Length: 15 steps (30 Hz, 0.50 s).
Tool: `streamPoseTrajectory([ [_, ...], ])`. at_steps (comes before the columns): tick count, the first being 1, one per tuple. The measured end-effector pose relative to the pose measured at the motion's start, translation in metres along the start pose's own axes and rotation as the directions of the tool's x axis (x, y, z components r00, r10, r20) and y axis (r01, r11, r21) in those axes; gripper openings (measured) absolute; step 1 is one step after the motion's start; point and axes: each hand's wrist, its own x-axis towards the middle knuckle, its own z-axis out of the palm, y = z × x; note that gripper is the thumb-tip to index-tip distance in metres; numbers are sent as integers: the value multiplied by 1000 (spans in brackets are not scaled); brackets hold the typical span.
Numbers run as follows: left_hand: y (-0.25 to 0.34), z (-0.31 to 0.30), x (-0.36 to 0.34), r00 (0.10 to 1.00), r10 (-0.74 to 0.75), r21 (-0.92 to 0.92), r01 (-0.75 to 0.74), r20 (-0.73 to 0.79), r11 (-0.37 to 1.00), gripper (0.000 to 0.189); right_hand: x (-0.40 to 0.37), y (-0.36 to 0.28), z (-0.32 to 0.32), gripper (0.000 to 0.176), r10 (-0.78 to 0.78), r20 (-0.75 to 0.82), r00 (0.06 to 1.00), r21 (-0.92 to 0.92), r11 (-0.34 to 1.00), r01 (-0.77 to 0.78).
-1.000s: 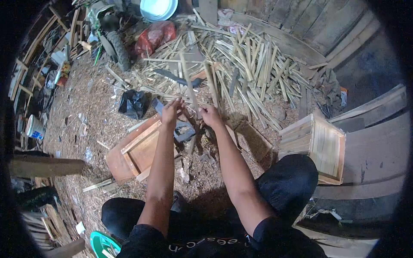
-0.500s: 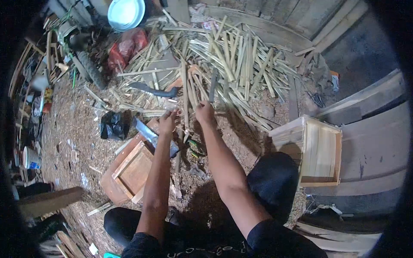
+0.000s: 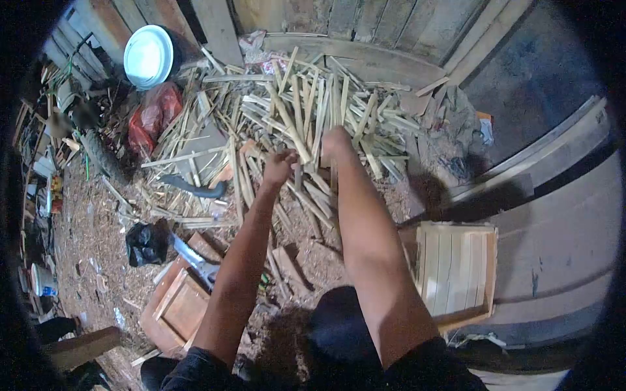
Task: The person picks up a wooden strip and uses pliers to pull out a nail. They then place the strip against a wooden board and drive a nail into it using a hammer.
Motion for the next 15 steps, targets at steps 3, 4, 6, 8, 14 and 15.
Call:
streamPoseTrajectory([
  [3,-12,33,12,993,-77,111,66,94,992,33,-22,13,20,21,215,6,977,306,930,-206],
  [4,-26,42,14,994,-73,108,64,80,992,33,-31,13,32,21,369,88,925,511,781,-360],
  [6,-53,53,13,993,-62,71,55,97,996,35,-46,15,56,22,307,26,951,457,843,-284],
  [8,-79,49,9,988,-39,6,39,151,999,38,-61,12,64,24,261,-90,961,391,897,-207],
  [14,-90,17,-6,967,-224,-42,231,123,972,44,-75,3,54,34,374,-162,913,519,819,-244],
  [15,-70,13,-12,959,-245,-59,256,144,965,45,-76,-1,51,38,390,-176,904,508,822,-257],
])
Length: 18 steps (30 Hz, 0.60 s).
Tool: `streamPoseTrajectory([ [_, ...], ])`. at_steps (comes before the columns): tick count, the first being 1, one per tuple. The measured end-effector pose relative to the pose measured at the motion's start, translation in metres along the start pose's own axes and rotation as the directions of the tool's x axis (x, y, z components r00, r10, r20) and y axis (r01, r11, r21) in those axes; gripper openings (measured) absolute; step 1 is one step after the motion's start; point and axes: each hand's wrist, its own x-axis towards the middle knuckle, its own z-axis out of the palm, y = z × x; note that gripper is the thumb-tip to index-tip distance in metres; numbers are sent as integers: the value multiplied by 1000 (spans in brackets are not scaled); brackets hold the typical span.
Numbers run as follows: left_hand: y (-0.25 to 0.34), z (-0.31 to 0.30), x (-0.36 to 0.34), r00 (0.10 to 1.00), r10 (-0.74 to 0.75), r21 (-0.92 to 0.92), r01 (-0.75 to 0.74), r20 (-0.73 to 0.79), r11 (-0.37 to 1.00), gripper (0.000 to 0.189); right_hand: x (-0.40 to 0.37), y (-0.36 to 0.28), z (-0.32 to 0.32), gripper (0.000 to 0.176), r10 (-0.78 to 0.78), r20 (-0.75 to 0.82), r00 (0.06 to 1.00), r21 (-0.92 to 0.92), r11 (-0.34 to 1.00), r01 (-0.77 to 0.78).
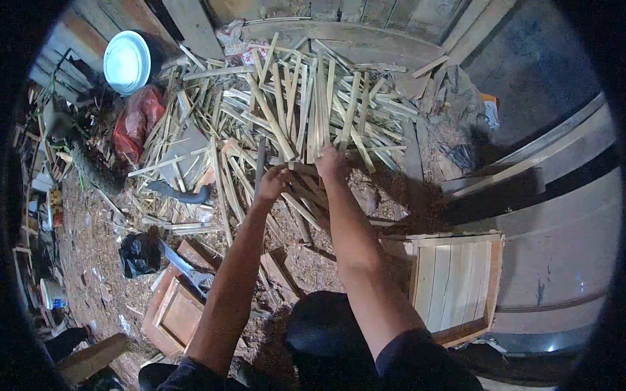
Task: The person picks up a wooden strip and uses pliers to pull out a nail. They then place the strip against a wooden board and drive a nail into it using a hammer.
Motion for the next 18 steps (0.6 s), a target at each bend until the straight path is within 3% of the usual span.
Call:
streamPoseTrajectory([
  [1,22,1,-14,998,-62,-8,62,-17,998,48,6,4,11,43,52,0,999,-259,965,-50],
  [4,43,-11,-30,1000,15,108,-13,-16,994,42,-3,-13,-10,42,253,223,941,-265,945,-192],
  [5,50,-18,-32,999,-31,192,36,-26,981,39,3,8,13,38,198,201,959,-239,960,-148],
  [8,83,-33,-50,1000,-28,149,27,6,988,41,1,-19,-18,25,106,250,962,44,992,-120],
  [9,92,-37,-55,999,-30,128,31,-15,991,42,4,-24,-25,25,-2,226,974,96,995,-21],
  [10,101,-41,-59,1000,-4,129,6,-19,992,41,10,-34,-28,23,-25,257,966,298,953,-54],
  [12,122,-53,-67,998,47,140,-42,-31,989,40,20,-66,-33,20,-92,310,946,653,744,-142],
  [13,139,-58,-76,997,68,193,-58,-46,980,40,18,-94,-43,18,-170,327,929,734,665,-137],
  [14,161,-64,-84,998,52,227,-41,-41,973,39,13,-128,-58,17,-253,337,907,804,579,-138],
  [16,189,-79,-101,992,115,131,-107,-59,986,38,-5,-197,-87,25,-351,465,813,858,405,-317],
  [18,218,-97,-121,978,171,62,-165,-116,984,36,-30,-255,-106,29,-439,488,754,863,371,-343],
])
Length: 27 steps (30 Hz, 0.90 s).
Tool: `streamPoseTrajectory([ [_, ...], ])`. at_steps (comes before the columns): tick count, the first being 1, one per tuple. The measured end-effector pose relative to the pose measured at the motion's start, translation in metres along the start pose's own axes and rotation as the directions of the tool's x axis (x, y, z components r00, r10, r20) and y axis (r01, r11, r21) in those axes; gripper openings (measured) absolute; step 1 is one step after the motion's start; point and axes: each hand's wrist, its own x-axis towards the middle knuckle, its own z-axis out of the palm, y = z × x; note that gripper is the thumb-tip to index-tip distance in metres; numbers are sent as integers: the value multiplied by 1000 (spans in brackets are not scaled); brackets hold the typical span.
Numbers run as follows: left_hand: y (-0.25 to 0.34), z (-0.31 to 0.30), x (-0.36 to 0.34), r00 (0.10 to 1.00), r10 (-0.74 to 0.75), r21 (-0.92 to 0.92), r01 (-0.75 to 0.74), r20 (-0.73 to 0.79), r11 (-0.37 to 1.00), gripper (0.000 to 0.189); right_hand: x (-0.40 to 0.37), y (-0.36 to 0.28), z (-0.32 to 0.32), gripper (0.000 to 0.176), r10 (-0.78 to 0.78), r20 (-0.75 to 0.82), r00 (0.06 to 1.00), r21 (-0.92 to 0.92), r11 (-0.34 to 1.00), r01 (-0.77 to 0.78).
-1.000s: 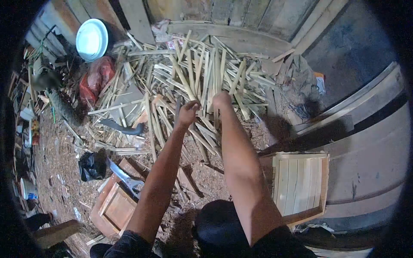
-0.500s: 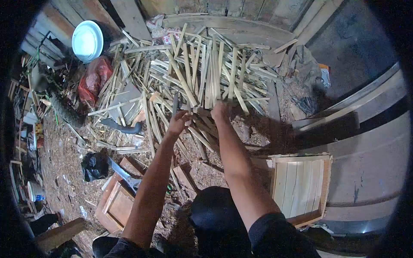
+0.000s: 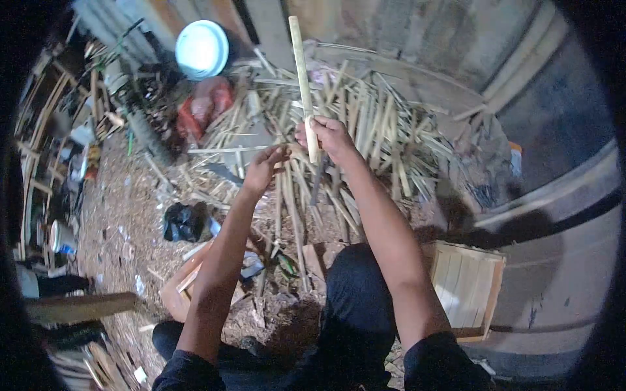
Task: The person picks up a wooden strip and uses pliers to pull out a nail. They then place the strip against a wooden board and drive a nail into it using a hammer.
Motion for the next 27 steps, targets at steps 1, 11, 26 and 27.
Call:
streamPoseTrajectory([
  [1,14,-13,-6,999,32,-20,-33,-31,999,35,-1,-4,24,32,-8,61,998,57,998,5],
  [11,126,-100,-123,937,236,-197,-290,-258,937,29,-62,5,210,27,-43,302,952,-4,999,46],
  [26,83,-197,-216,920,123,-327,-254,-373,910,19,-133,66,308,29,253,465,848,-199,964,-178],
  [27,78,-201,-220,911,112,-346,-262,-398,901,19,-136,70,313,29,279,463,841,-193,958,-211],
])
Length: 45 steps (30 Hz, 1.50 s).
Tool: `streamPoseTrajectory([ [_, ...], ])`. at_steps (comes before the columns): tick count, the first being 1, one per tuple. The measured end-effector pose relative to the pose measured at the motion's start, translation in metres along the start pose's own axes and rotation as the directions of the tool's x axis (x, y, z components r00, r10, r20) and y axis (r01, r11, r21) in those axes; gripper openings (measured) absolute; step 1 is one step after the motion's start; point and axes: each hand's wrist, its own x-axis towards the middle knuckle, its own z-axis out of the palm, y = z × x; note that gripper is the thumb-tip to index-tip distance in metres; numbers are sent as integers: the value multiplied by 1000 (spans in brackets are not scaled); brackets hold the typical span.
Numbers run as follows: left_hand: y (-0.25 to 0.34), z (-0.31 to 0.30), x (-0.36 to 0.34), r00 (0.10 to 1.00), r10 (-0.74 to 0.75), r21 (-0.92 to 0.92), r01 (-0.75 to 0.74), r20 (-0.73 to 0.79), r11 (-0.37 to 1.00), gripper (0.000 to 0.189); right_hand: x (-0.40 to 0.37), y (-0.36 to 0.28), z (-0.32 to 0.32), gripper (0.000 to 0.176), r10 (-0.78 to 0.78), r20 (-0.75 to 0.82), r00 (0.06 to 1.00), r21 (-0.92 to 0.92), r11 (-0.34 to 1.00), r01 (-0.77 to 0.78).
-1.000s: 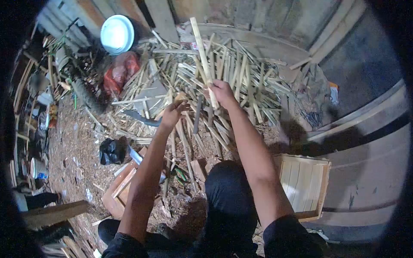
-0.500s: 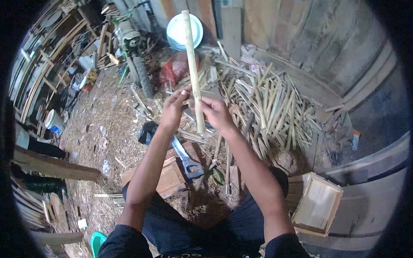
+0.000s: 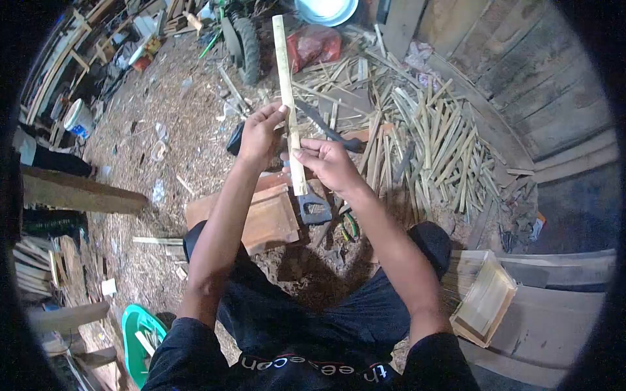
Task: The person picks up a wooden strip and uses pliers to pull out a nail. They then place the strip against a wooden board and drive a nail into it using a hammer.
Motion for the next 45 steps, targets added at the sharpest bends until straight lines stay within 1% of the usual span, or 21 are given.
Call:
streamPoseTrajectory([
  [4,-7,-25,-8,998,-8,-25,6,-68,1000,18,4,18,6,31,75,169,983,-50,996,-67],
  [7,-6,-31,-11,996,0,25,2,-93,1000,17,4,31,5,28,79,214,974,-114,992,-55],
  [9,0,-28,-16,997,-8,43,11,-76,999,17,0,32,5,25,93,200,975,-136,988,-67],
  [11,0,-25,-13,997,19,-43,-23,-70,999,18,-1,33,4,25,79,201,976,-150,988,-49],
  [13,14,-16,-16,995,40,-42,-44,-92,998,19,-1,41,-2,27,-9,192,981,-391,917,85],
  [15,16,-15,-18,998,43,-57,-45,-38,997,26,0,54,-4,30,-60,102,993,-388,917,96],
  [16,14,-13,-19,998,66,-93,-67,-10,993,27,5,58,-9,35,-133,118,984,-553,814,177],
  [19,2,-13,-20,992,89,-137,-77,85,988,26,5,52,-8,37,-237,55,970,-551,803,227],
  [20,-2,-12,-21,991,82,-124,-69,105,990,26,1,43,-9,37,-175,-27,984,-491,860,140],
  [21,-5,-10,-22,989,71,-110,-57,128,992,26,5,39,-12,34,-311,-38,950,-503,827,251],
  [23,-12,-6,-23,982,64,-94,-48,175,994,26,10,27,-23,33,-389,-139,910,-457,841,290],
  [24,-16,-2,-23,982,51,-63,-40,180,997,26,13,22,-32,31,-380,-205,902,-497,834,238],
  [27,-27,6,-27,976,28,12,-31,214,999,26,9,9,-51,26,-447,-291,846,-501,824,263],
  [29,-33,13,-29,967,33,30,-43,253,999,26,8,4,-59,25,-519,-328,789,-472,814,339],
  [33,-46,22,-34,973,-67,260,8,220,966,23,3,-11,-55,26,-635,-407,656,-502,756,421],
  [34,-51,28,-36,968,40,205,-93,247,974,24,1,-16,-54,30,-658,-398,639,-511,738,441],
  [35,-54,31,-37,970,29,210,-82,243,974,25,-2,-21,-53,31,-679,-405,612,-526,721,451],
  [38,-70,34,-39,976,-14,250,-42,219,967,28,-3,-25,-61,35,-733,-424,533,-565,673,477],
  [41,-86,33,-39,976,34,310,-101,213,945,26,-5,-29,-73,35,-727,-465,505,-457,685,567],
  [42,-86,33,-37,964,110,419,-206,244,884,26,-5,-32,-76,31,-750,-476,459,-491,660,569],
  [45,-84,41,-42,967,116,464,-212,227,860,30,-10,-35,-81,26,-668,-594,449,-387,726,568],
])
